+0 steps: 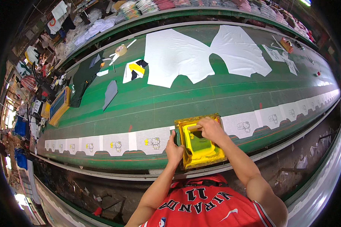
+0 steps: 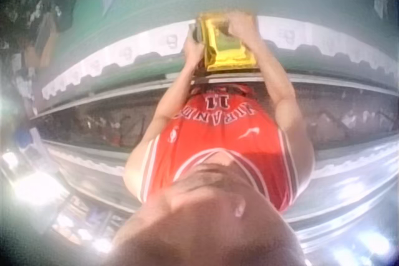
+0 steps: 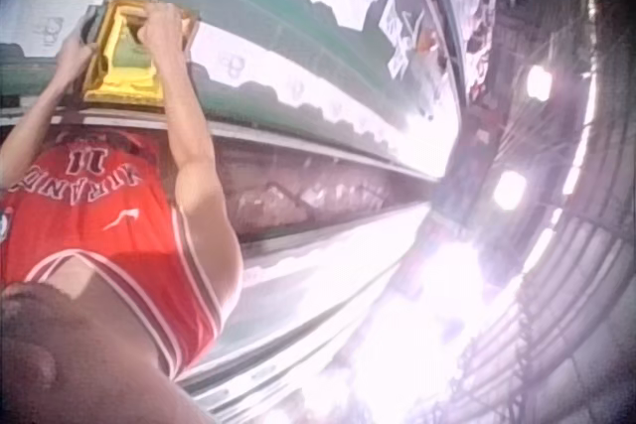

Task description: The person performs screen printing on a long white fabric strip with a Hello Kitty pattern, using a yellow screen frame and a squeegee. They repeatedly align the screen, pull the squeegee across to apply ink, lift the screen, and advance the fabric to the next motif. The process continues along the moving strip without visible final drying or packaging.

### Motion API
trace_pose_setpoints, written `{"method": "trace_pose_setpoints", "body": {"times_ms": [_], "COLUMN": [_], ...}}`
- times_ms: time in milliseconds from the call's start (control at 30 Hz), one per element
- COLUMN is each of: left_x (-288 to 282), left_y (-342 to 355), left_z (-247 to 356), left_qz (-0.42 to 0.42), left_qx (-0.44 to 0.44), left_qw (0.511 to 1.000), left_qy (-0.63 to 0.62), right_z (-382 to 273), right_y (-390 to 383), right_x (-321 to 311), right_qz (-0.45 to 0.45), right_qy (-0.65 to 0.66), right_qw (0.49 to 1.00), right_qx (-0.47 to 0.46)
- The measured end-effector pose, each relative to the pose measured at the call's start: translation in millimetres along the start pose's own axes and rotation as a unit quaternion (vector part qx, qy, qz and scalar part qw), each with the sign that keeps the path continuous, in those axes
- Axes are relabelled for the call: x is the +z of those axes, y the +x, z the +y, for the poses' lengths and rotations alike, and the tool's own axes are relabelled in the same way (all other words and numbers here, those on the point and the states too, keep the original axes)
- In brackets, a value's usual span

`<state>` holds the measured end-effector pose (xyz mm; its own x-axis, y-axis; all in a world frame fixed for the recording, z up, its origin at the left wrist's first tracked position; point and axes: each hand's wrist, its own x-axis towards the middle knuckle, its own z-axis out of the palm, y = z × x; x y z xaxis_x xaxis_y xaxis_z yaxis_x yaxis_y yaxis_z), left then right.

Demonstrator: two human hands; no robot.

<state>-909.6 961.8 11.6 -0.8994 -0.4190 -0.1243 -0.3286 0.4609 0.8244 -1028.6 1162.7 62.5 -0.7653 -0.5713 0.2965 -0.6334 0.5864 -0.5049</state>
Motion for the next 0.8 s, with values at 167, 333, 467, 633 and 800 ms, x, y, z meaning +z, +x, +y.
{"method": "trace_pose_setpoints", "body": {"times_ms": [167,333,467,633,800], "left_x": [8.8,4.9,1.4,26.5,105.6], "left_y": [1.2,-2.6,-3.1,-18.2,-30.2], "left_z": [-21.2,-5.2,4.1,39.7,86.5], "left_qz": [0.045,0.014,0.021,0.041,0.022], "left_qx": [0.068,-0.012,0.012,0.048,0.032], "left_qw": [0.997,1.000,0.999,0.994,0.990], "left_qy": [0.009,-0.018,-0.033,-0.089,-0.137], "right_z": [6.9,-41.8,-41.5,-15.5,44.3], "right_y": [-15.8,-112.0,-124.6,-125.3,-153.6], "right_x": [19.7,5.0,-4.8,-48.2,-106.9], "right_qz": [0.000,-0.020,-0.015,-0.025,-0.022], "right_qy": [0.010,0.010,-0.003,0.011,-0.007], "right_qw": [1.000,0.999,0.998,0.998,0.999], "right_qx": [0.002,-0.024,-0.058,-0.058,-0.037]}}
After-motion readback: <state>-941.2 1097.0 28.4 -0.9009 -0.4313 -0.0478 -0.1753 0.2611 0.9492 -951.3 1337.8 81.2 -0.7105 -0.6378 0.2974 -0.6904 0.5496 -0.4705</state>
